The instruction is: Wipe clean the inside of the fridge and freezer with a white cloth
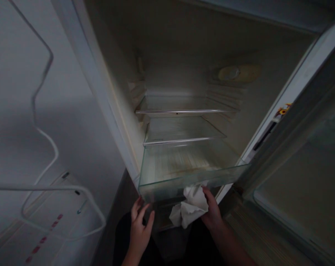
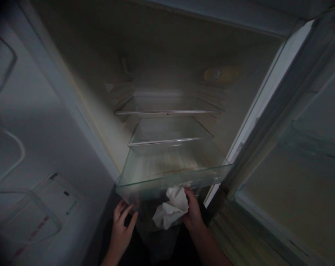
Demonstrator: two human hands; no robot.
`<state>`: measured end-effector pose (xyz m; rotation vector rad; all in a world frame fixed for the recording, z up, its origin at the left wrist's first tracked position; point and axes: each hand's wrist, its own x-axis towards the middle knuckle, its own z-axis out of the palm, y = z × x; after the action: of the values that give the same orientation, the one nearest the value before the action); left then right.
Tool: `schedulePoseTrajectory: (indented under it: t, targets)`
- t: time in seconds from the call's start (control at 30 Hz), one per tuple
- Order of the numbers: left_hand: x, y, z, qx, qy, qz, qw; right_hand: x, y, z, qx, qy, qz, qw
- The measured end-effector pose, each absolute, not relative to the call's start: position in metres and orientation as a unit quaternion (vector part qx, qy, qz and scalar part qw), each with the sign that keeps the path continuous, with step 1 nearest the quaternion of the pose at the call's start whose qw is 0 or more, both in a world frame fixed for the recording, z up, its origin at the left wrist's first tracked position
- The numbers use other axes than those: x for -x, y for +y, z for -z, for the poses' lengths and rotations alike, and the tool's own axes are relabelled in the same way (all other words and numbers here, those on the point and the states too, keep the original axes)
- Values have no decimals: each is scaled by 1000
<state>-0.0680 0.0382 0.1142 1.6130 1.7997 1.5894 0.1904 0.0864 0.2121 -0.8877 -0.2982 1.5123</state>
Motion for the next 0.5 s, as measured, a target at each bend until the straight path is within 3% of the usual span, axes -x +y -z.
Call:
schedulePoseTrajectory:
  t: [0.27,0.37,0.5]
  targets:
    - [33,24,-110,-544,517,-389,534,-158,42,-173,412,-192,-719,526]
    - [26,28,-116,-556,489,-353,572,-149,19,-151,398,-230,-739,492]
    - [18,31,-129,-599,448,-327,578,-156,5,-128,461,-374,-654,468]
